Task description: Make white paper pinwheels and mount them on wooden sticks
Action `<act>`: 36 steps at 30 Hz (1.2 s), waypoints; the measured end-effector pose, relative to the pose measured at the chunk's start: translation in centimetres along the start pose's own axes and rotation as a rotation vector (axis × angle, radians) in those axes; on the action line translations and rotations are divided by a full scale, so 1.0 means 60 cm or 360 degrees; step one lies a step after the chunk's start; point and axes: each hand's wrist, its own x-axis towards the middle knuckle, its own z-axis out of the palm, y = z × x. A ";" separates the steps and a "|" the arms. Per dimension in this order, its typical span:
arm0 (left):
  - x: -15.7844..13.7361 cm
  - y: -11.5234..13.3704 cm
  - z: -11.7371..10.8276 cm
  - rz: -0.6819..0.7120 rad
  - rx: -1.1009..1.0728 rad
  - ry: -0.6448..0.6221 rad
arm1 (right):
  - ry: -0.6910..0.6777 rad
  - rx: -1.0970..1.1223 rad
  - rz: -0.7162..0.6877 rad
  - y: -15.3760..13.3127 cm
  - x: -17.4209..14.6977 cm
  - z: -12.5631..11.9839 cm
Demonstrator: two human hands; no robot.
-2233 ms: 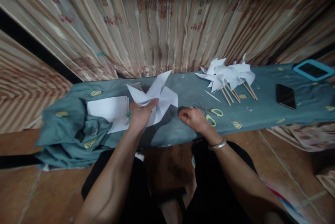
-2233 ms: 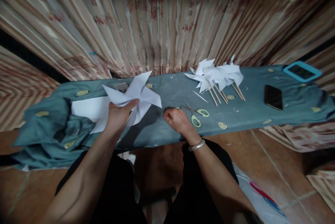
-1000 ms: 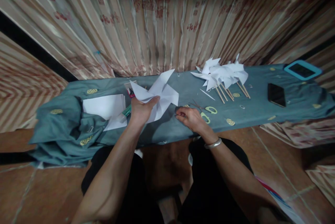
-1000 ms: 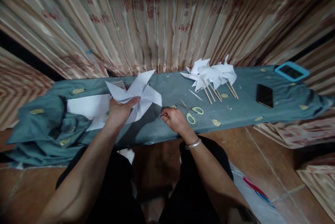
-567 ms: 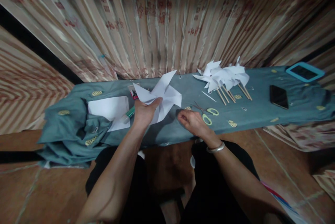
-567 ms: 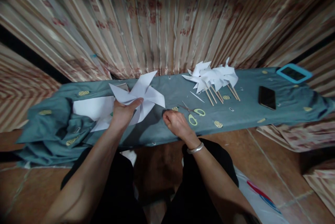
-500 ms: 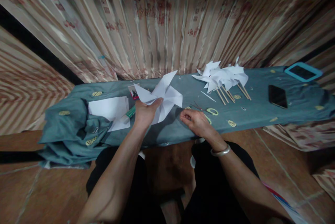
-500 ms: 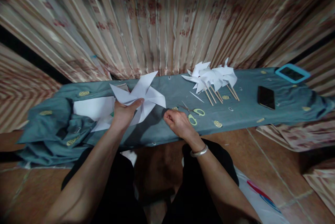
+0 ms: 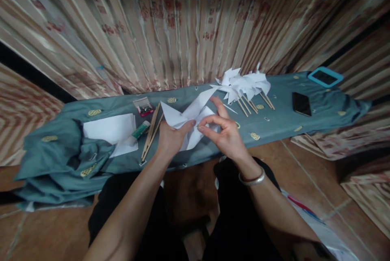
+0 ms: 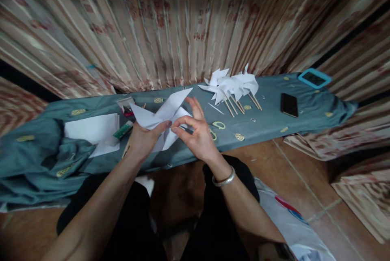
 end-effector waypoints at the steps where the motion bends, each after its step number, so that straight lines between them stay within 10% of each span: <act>1: -0.003 0.004 0.002 -0.0004 -0.0010 -0.0014 | -0.0002 -0.0007 0.0009 0.002 0.001 0.000; 36: -0.011 0.013 0.004 0.0030 -0.0056 -0.0179 | -0.0072 0.0648 0.0308 0.010 0.005 -0.010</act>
